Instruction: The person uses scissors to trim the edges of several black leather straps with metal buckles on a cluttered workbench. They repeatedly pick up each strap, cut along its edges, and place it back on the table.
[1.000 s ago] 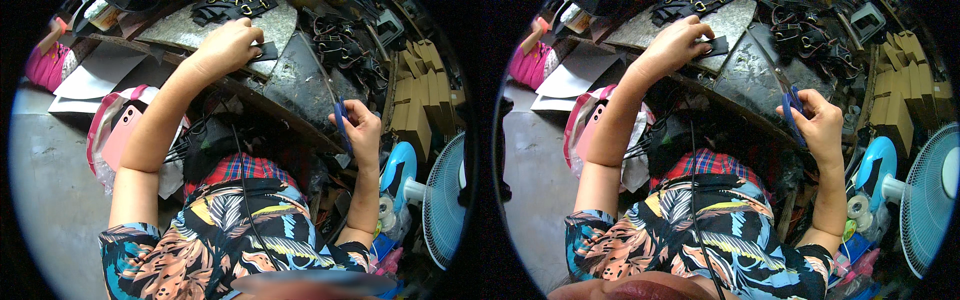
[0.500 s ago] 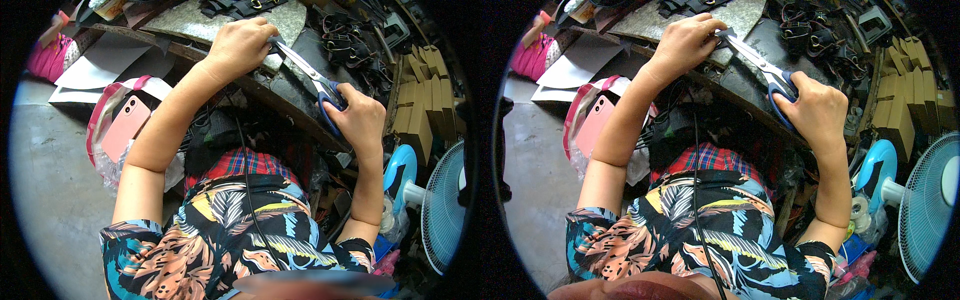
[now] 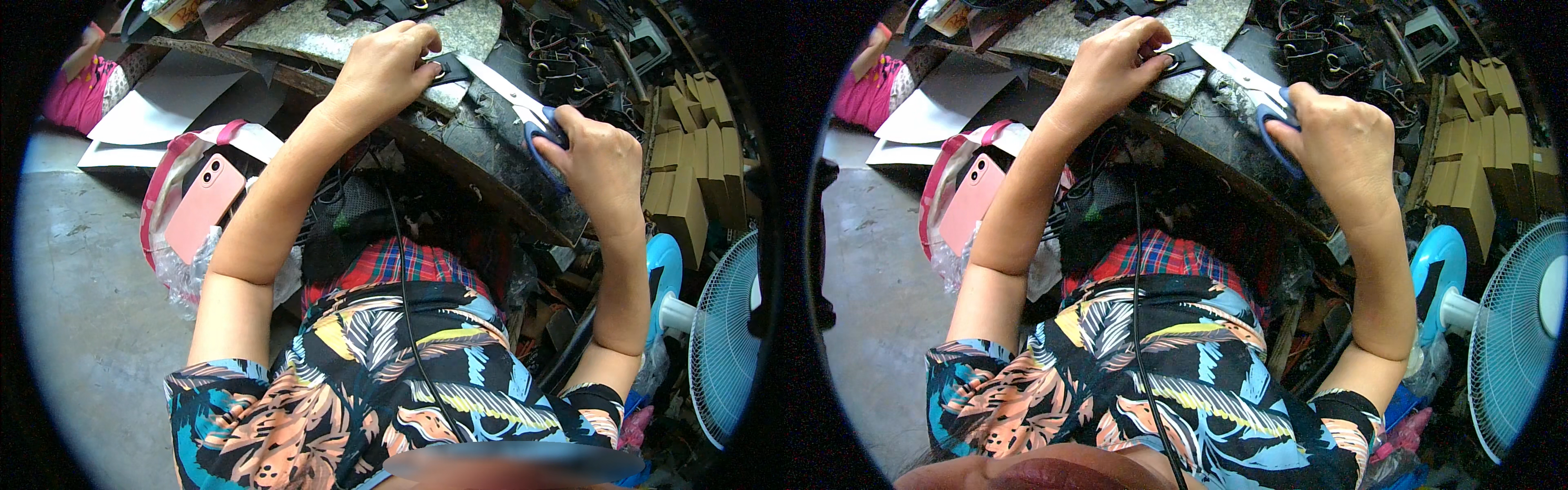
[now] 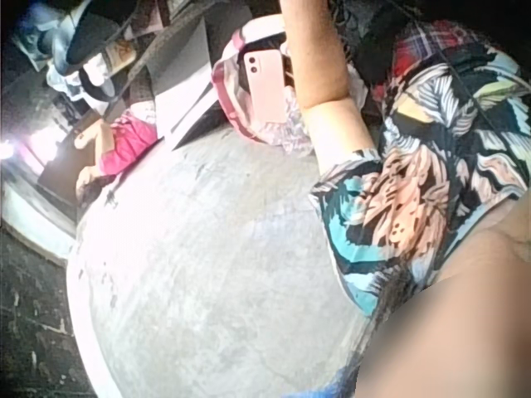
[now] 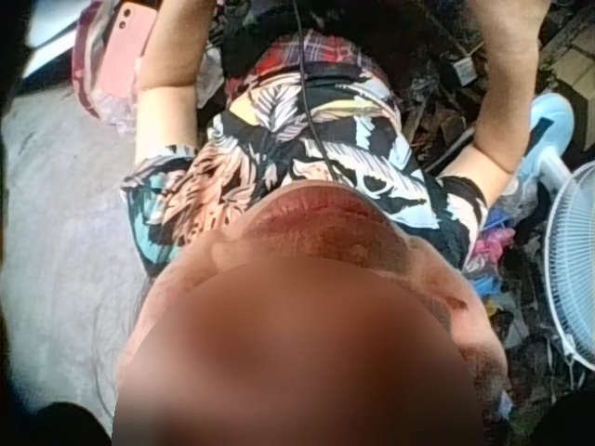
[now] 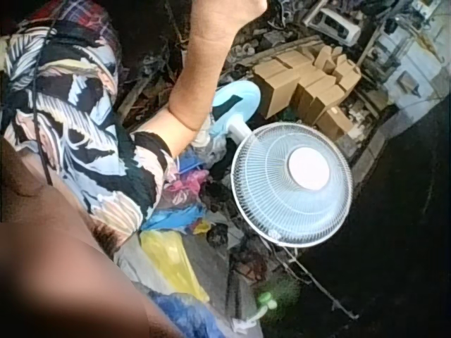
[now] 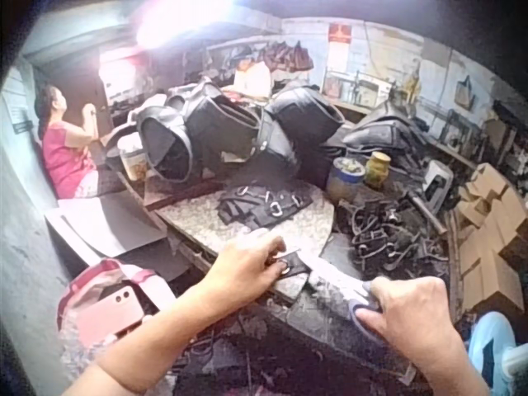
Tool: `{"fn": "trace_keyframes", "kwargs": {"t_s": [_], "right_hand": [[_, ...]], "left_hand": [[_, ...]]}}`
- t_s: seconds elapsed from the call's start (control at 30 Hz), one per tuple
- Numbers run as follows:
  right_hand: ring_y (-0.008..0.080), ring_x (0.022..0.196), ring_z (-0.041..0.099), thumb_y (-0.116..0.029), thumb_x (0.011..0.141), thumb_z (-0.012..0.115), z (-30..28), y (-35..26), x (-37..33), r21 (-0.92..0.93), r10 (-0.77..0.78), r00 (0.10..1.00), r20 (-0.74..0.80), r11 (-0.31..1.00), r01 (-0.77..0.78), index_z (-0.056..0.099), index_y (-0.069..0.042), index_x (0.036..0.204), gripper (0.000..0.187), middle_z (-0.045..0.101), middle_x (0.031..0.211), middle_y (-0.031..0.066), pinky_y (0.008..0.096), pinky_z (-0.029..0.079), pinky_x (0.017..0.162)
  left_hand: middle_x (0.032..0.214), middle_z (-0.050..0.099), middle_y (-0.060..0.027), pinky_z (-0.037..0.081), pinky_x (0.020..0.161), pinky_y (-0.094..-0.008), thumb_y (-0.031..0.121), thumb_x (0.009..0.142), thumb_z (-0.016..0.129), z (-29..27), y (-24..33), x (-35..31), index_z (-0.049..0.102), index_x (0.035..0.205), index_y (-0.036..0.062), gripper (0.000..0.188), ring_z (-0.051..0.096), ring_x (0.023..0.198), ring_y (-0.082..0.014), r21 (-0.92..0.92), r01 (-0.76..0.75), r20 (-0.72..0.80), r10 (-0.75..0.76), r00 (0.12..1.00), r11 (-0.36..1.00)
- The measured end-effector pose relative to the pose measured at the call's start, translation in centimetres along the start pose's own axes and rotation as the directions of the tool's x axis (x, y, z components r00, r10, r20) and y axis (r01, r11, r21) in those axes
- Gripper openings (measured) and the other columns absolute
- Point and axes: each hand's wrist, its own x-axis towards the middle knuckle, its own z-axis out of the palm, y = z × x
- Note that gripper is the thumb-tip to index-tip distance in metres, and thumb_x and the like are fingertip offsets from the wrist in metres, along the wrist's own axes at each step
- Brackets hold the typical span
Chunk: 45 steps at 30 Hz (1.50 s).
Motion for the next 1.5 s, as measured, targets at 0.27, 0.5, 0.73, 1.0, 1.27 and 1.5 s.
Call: {"fn": "trace_keyframes", "kwargs": {"t_s": [0.27, 0.5, 0.73, 1.0, 1.27, 1.5], "right_hand": [[0.0292, 0.066, 0.069, -0.034, 0.077, 0.08, 1.9, 0.7, -2.6, 0.219, 0.141, 0.99, 0.005, 0.966, -0.138, 0.07, -0.011, 0.096, 0.031, 0.068, 0.071, 0.0117, 0.038, 0.052, 0.061], [0.0289, 0.065, 0.069, -0.038, 0.077, 0.08, 1.9, 0.7, -3.7, 0.252, 0.199, 0.98, 0.003, 0.948, -0.194, 0.071, -0.013, 0.094, 0.032, 0.069, 0.071, 0.0114, 0.0387, 0.053, 0.059], [0.028, 0.067, 0.069, -0.031, 0.073, 0.081, 0.5, -0.4, -3.2, 0.191, 0.07, 0.995, -0.077, 0.98, -0.054, 0.07, -0.01, 0.095, 0.032, 0.071, 0.078, 0.0105, 0.037, 0.053, 0.061], [0.0285, 0.067, 0.069, -0.035, 0.072, 0.082, 1.1, -0.6, -2.7, 0.158, 0.051, 0.995, -0.082, 0.987, -0.038, 0.067, -0.012, 0.089, 0.032, 0.07, 0.076, 0.0089, 0.0383, 0.052, 0.06], [0.0293, 0.066, 0.069, -0.036, 0.073, 0.082, 1.4, -0.3, -3.0, 0.218, 0.1, 0.995, -0.013, 0.971, -0.095, 0.067, -0.011, 0.091, 0.034, 0.069, 0.072, 0.0103, 0.0399, 0.053, 0.06], [0.0294, 0.065, 0.069, -0.036, 0.073, 0.081, 1.1, -0.6, -3.0, 0.127, 0.021, 0.996, -0.089, 0.992, -0.009, 0.066, -0.01, 0.091, 0.034, 0.069, 0.073, 0.01, 0.0401, 0.053, 0.06]], "left_hand": [[0.1, 0.064, -0.014, 0.054, 0.08, -0.0381, -0.001, 0.08, 0.06, -0.7, 0.2, -0.8, 0.064, 0.106, 0.0023, 0.026, 0.067, 0.088, -0.0308, -0.172, 0.038, 0.078, -0.025, 0.997, 0.984], [0.104, 0.062, -0.0185, 0.052, 0.073, -0.0357, 0.003, 0.085, 0.062, -3.6, -0.2, -1.3, 0.064, 0.103, -0.0001, 0.018, 0.062, 0.092, -0.031, -0.242, 0.001, -0.09, -0.023, 0.996, 0.97], [0.1, 0.064, -0.013, 0.053, 0.082, -0.0417, 0.01, 0.086, 0.068, -0.9, 0.8, -0.7, 0.07, 0.1, 0.0054, 0.014, 0.064, 0.093, -0.0345, 0.141, -0.207, 0.097, 0.195, 0.976, 0.968], [0.092, 0.064, -0.0134, 0.054, 0.081, -0.0431, 0.013, 0.086, 0.066, 0.0, 0.5, 0.2, 0.069, 0.09, 0.004, 0.011, 0.066, 0.09, -0.0336, 0.183, -0.186, 0.126, 0.164, 0.978, 0.965], [0.092, 0.065, -0.0145, 0.054, 0.08, -0.0444, 0.017, 0.089, 0.063, 0.7, -0.2, 0.6, 0.068, 0.091, 0.0033, 0.015, 0.067, 0.086, -0.0342, 0.093, -0.092, 0.1, 0.083, 0.991, 0.991], [0.092, 0.066, -0.0136, 0.053, 0.078, -0.0418, 0.017, 0.087, 0.07, -0.2, -0.1, 0.6, 0.068, 0.095, 0.0043, 0.016, 0.066, 0.088, -0.0344, 0.001, -0.05, 0.087, 0.05, 0.995, 0.999]]}}
